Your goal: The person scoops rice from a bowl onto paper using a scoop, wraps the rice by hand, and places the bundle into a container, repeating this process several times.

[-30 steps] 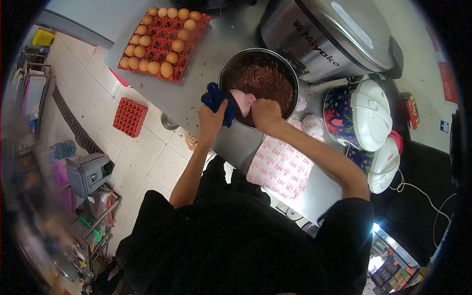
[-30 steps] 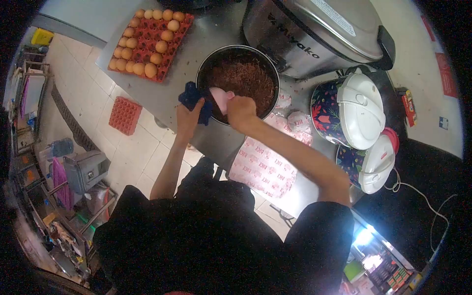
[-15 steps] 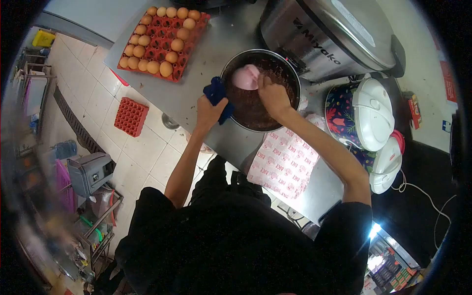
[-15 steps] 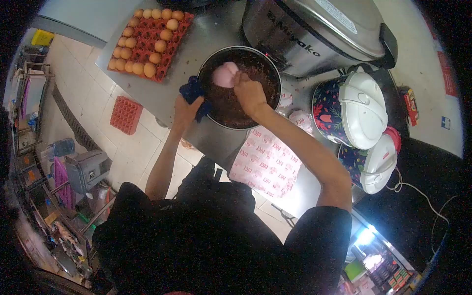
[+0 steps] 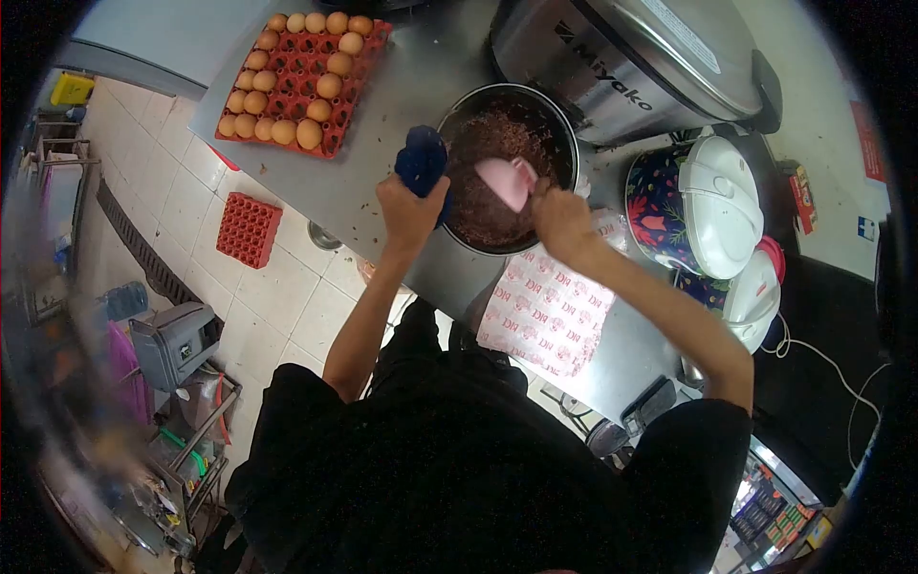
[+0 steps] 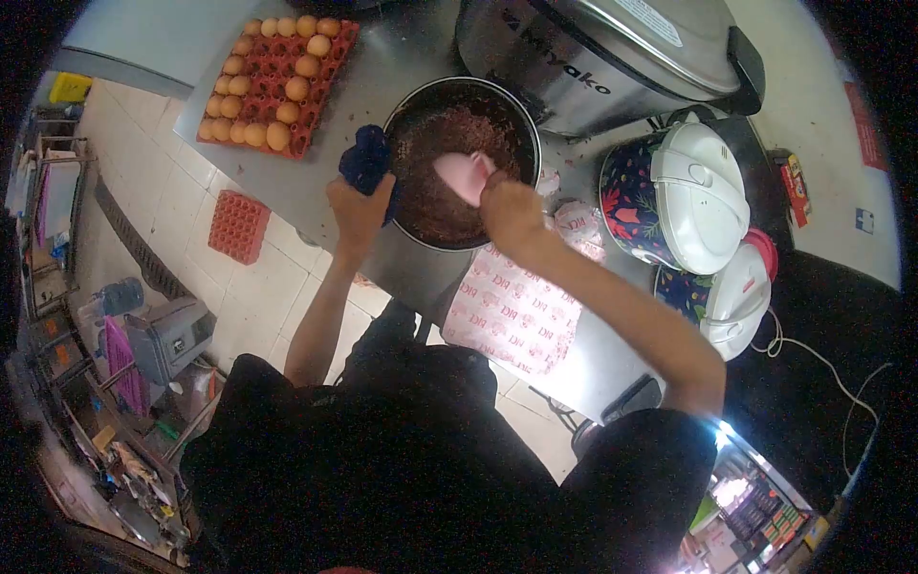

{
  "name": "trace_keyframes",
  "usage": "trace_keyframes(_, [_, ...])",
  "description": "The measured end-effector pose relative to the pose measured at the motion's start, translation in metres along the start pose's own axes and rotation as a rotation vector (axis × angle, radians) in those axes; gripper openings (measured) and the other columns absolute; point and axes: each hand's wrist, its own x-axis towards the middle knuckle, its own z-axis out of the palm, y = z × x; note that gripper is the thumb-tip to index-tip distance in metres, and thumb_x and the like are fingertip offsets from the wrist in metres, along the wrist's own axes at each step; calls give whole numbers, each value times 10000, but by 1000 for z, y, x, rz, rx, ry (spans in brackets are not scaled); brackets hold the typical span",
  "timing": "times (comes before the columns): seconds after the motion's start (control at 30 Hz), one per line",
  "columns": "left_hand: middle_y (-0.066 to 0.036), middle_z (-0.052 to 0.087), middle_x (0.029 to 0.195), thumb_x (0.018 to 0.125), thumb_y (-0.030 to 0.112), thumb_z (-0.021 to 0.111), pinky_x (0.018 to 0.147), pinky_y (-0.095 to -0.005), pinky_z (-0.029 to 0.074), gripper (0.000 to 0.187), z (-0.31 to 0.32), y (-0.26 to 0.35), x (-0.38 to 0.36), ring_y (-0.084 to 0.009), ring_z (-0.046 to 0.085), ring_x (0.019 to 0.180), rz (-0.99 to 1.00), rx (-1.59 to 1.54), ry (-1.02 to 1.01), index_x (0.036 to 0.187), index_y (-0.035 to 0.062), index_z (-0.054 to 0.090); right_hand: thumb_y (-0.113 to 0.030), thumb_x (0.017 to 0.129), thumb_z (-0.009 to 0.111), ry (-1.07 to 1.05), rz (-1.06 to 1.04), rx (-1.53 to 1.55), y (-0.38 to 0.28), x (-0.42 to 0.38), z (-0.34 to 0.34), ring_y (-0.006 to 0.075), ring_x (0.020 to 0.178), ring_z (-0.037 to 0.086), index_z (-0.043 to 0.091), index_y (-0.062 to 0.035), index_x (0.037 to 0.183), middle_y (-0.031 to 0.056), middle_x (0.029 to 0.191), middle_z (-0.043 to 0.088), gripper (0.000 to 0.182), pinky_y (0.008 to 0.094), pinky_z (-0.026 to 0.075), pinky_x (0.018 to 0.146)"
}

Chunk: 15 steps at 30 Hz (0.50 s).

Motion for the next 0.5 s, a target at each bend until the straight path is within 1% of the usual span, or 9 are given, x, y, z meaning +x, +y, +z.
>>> trace_keyframes(0.07, [-129,627,701,633,83,647,615,-300,467,195,5,12,-4,-210,611,634,-6,17,20,779,-39,607,-34,727,512,-42,2,70,-13,-10,3,270,672,627,529,41,976,153,827,605,261,350,506,613])
trace_keyframes(0.1, [-111,631,712,652,90,643,632,-291,455,169,8,16,-3,-179,600,645,-6,29,50,765,-33,616,-25,720,511,22,25,177,-18,-11,-1,287,688,624,540,49,963,164,831,601,255,351,506,625])
trace_keyframes(0.2, [-124,627,713,652,94,643,641,-290,453,179,13,18,-2,-198,602,657,-29,-81,-19,777,-30,614,-46,718,511,51,68,418,-32,-17,-17,326,740,613,568,73,918,208,800,592,239,356,505,648])
trace_keyframes(0.27, [-120,627,718,654,85,638,638,-286,453,186,10,31,-8,-192,600,657,-16,-30,-9,796,-31,610,-81,738,502,-117,113,699,-41,-11,-32,332,732,610,568,85,890,238,740,580,234,354,506,640])
trace_keyframes(0.33, [-115,628,723,656,77,633,635,-282,453,194,7,36,-9,-186,597,656,1,23,-1,814,-32,606,-126,760,501,-1,122,738,-37,5,-10,363,695,603,553,99,856,274,708,572,250,388,490,615])
trace_keyframes(0.4, [-149,615,673,632,73,635,587,-298,472,195,3,27,-12,-216,612,603,-11,-143,-41,781,-48,596,-181,774,513,-234,334,1496,-28,17,2,406,679,587,544,98,789,294,716,567,282,446,457,605])
trace_keyframes(0.43, [-149,615,673,632,73,635,587,-298,472,195,2,19,-14,-216,612,603,-7,-142,-41,781,-48,596,-211,775,531,-206,323,1651,-23,27,13,395,652,587,530,97,789,275,683,568,308,455,437,549])
trace_keyframes(0.47, [-142,616,673,637,72,634,587,-294,469,187,2,9,-13,-203,606,597,-11,-108,-40,776,-47,597,-211,775,531,-198,315,1653,-16,35,25,395,652,587,530,97,789,275,683,568,308,455,437,549])
trace_keyframes(0.5, [-136,617,673,642,71,632,588,-290,465,178,1,2,-13,-190,600,591,-20,-73,-41,771,-45,599,-191,801,506,-43,253,1337,-12,38,29,312,576,576,533,48,869,205,625,542,250,383,436,504])
